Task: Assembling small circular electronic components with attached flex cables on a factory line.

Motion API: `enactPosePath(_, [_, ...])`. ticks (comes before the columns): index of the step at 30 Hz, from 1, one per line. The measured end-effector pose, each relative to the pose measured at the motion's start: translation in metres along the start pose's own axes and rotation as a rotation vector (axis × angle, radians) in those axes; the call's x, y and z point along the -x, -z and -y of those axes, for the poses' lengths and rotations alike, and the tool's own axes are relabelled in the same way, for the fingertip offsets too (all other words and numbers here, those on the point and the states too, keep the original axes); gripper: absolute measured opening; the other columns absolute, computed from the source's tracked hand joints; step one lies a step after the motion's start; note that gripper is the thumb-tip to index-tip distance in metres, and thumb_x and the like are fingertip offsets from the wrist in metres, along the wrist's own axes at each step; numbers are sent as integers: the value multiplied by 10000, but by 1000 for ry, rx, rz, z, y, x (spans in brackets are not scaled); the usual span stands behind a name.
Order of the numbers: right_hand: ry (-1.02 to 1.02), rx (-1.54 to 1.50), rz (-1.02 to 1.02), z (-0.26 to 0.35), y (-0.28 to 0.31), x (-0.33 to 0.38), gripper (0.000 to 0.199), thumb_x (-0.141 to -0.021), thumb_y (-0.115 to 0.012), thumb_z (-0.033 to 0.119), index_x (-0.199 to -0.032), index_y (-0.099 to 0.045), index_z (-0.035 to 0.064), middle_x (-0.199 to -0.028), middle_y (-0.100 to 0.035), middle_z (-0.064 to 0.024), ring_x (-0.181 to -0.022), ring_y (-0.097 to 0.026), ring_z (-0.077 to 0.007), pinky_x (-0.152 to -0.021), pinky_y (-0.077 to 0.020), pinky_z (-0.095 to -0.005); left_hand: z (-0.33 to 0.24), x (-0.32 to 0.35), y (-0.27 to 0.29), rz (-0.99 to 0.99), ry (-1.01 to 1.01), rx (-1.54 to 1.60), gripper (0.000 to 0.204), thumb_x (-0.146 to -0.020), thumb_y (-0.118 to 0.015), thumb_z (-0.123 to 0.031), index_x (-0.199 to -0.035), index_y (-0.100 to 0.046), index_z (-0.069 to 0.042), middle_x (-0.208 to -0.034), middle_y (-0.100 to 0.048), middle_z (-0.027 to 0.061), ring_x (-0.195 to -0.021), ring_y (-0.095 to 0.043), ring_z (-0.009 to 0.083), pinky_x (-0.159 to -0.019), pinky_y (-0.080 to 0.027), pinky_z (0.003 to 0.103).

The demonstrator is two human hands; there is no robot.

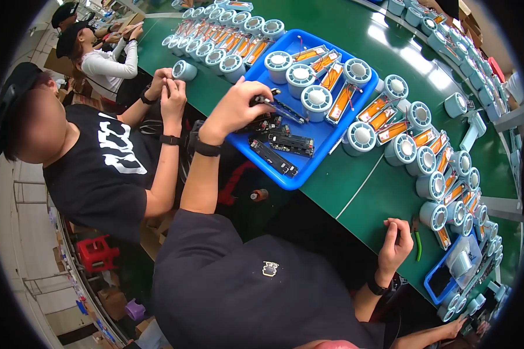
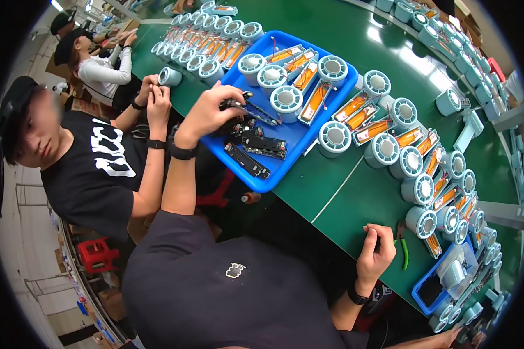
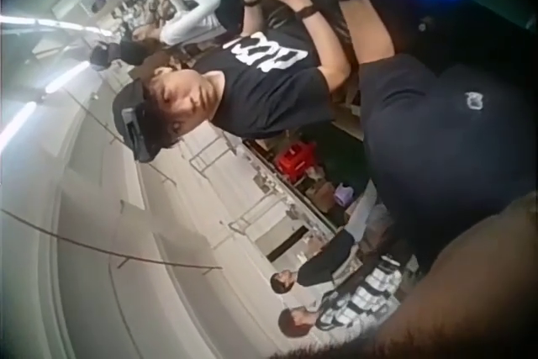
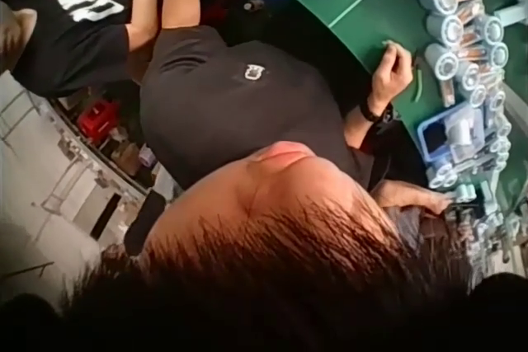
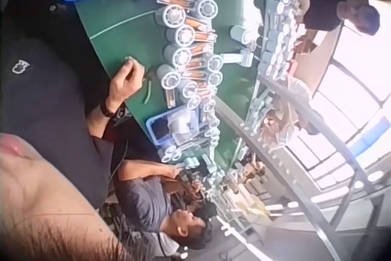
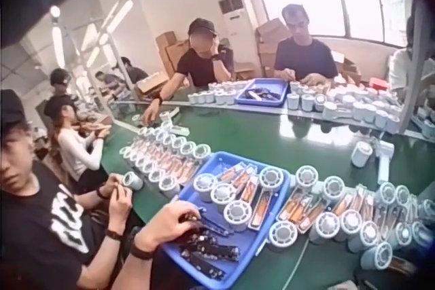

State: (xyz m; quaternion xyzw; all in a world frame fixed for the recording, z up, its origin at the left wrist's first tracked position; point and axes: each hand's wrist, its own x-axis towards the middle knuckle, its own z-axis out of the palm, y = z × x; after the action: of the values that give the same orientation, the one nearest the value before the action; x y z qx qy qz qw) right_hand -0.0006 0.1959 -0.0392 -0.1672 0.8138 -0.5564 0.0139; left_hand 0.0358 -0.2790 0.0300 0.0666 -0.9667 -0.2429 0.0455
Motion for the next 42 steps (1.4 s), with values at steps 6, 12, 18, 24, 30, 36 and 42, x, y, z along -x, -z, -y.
enactPosePath(6, [29, 77, -10, 13, 0, -3, 109, -985, -610, 31, -944, -692, -27, -867, -691, -92, -773, -629, -157, -691, -475, -274, -11, 4, 8, -341, -101, 198, 246, -830, -742, 45, -1058, -668, -8, -1138, -726, 101, -1066, -698, 218, -998, -508, 341])
enactPosePath(12, [-16, 27, 59, 32, 6, 2, 61, -932, -652, 10, -953, -707, -7, -897, -704, -99, -807, -645, -195, -728, -495, -297, -24, 9, -3, -503, 34, 312, 237, -900, -730, 24, -1113, -626, 9, -1087, -723, 98, -1013, -694, 178, -899, -527, 289])
enactPosePath(18, [208, 93, 289, 77, 54, -16, 110, -878, -680, -8, -985, -706, 3, -914, -705, -112, -874, -657, -271, -794, -517, -345, -19, 5, -24, -732, 93, 592, 209, -971, -715, -23, -1145, -606, 19, -1080, -708, 111, -943, -685, 147, -851, -534, 255])
enactPosePath(24, [200, 385, 64, 72, 118, -35, 173, -854, -706, 5, -1027, -701, 12, -966, -705, -124, -901, -652, -315, -812, -522, -383, -16, 3, -28, -955, -127, 459, 216, -997, -661, 6, -1196, -580, 31, -1057, -687, 124, -920, -686, 163, -825, -550, 256])
enactPosePath(30, [29, 840, -202, 27, 101, -30, 266, -830, -743, 29, -1087, -679, 8, -1076, -638, -156, -921, -620, -346, -796, -512, -393, -77, 14, -46, -875, -141, 660, 315, -1006, -603, 54, -1305, -508, 23, -1048, -663, 133, -903, -674, 176, -803, -560, 279])
enactPosePath(36, [13, 1135, -109, 17, 109, -30, 306, -804, -779, 51, -1083, -668, -7, -1117, -562, -160, -943, -597, -353, -801, -510, -383, -136, 39, -83, -455, -219, 794, 357, -994, -567, 94, -1316, -452, -9, -1025, -612, 120, -813, -619, 156, -723, -540, 278])
enactPosePath(42, [-16, 471, -106, 68, 64, -5, 331, -778, -815, 48, -1071, -673, -16, -1025, -562, -151, -917, -605, -338, -778, -522, -387, -206, 72, -117, 105, -131, 941, 273, -992, -540, 89, -1215, -439, -34, -987, -596, 102, -751, -606, 153, -672, -507, 275])
